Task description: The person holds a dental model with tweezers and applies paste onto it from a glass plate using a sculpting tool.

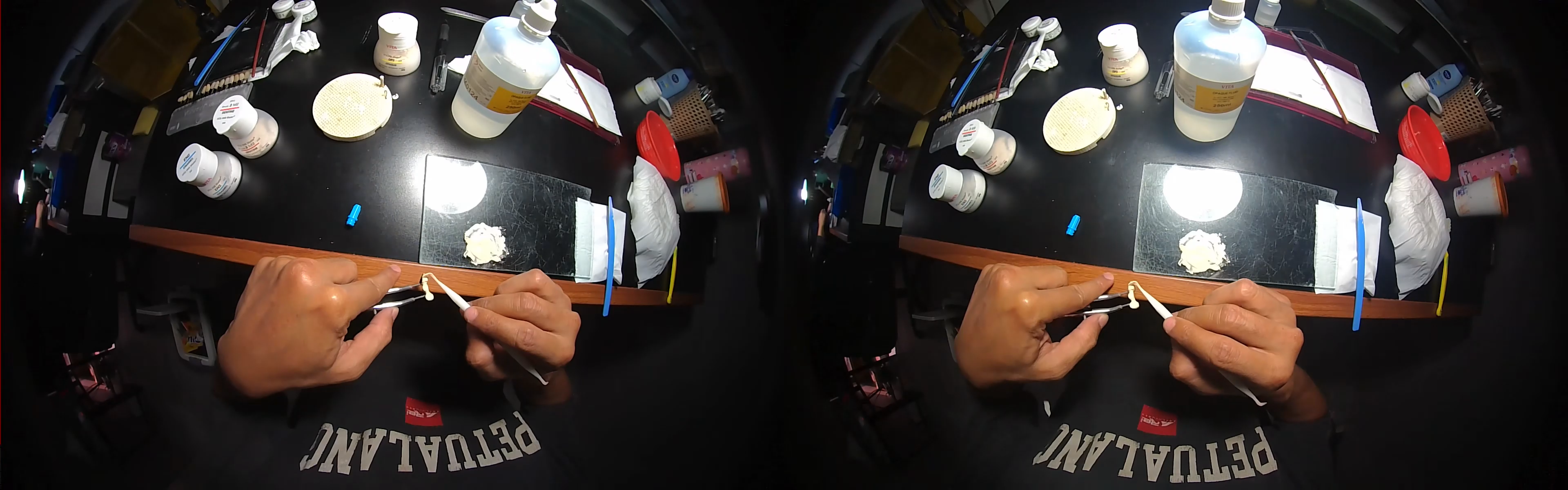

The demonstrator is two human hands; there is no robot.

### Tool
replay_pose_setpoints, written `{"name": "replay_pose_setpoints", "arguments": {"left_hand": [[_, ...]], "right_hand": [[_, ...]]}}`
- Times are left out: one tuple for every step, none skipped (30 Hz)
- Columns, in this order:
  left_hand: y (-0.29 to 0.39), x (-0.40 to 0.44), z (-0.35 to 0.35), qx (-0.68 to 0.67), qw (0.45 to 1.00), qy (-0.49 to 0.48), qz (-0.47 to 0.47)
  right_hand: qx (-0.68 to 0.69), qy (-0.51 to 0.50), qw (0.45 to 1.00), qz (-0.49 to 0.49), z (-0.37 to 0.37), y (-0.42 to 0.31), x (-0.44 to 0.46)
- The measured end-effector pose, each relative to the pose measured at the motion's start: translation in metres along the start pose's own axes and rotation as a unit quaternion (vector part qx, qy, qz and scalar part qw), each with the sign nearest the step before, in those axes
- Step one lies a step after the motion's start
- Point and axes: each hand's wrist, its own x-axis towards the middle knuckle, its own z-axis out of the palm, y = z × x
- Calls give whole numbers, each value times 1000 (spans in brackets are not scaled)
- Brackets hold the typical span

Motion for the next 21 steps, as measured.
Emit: {"name": "replay_pose_setpoints", "arguments": {"left_hand": [[0, 0, 0, 0, 1000, 1, 0], [1, 0, 0, -1, 1000, 1, -1], [0, 0, 0, -3, 1000, 3, 0], [0, 0, 0, -5, 1000, 5, 0], [0, 0, 1, -8, 1000, 6, 1], [-1, 0, 1, -8, 1000, 7, 1], [-1, -1, 1, -9, 1000, 7, 1], [-1, -1, 1, -10, 1000, 7, 1], [0, -1, 1, -11, 1000, 7, 1], [0, -1, 1, -12, 1000, 6, 0], [0, 0, 1, -12, 1000, 5, 0], [-1, -1, 1, -11, 1000, 4, 0], [-1, -1, 1, -11, 1000, 3, 0], [-1, -1, 1, -10, 1000, 2, 1], [-1, -1, 1, -10, 1000, 4, 1], [-1, -1, 1, -10, 1000, 6, 2], [-1, -1, 1, -10, 1000, 8, 3], [-1, -1, 1, -11, 1000, 8, 3], [-1, -1, 2, -11, 1000, 8, 2], [-1, -2, 2, -12, 1000, 8, 0], [-1, -2, 2, -11, 1000, 8, 0]], "right_hand": [[3, 1, 1000, 1, 0, 0, 0], [6, 3, 1000, 2, 0, 0, -1], [10, 5, 1000, 3, 0, 0, -1], [9, 2, 1000, 3, 0, 0, -1], [9, -1, 1000, 3, 0, 0, -1], [8, -4, 1000, 3, 0, -1, -1], [5, -1, 1000, 5, 0, 0, -1], [1, 2, 1000, 8, 1, 0, -1], [-2, 5, 1000, 11, 1, 0, -1], [3, 5, 1000, 12, 0, 0, -1], [8, 4, 1000, 14, 0, -1, -1], [13, 3, 1000, 15, -1, -1, 0], [15, 4, 1000, 15, 0, -1, -1], [16, 5, 1000, 14, 1, -1, -1], [17, 5, 1000, 14, 1, -1, -1], [13, 8, 1000, 15, 1, -1, -1], [8, 10, 1000, 16, 1, 0, -1], [4, 13, 1000, 17, 1, 0, -1], [7, 9, 1000, 15, 1, 0, -1], [10, 5, 1000, 13, 0, -1, 0], [13, 0, 1000, 11, 0, -1, 0]]}}
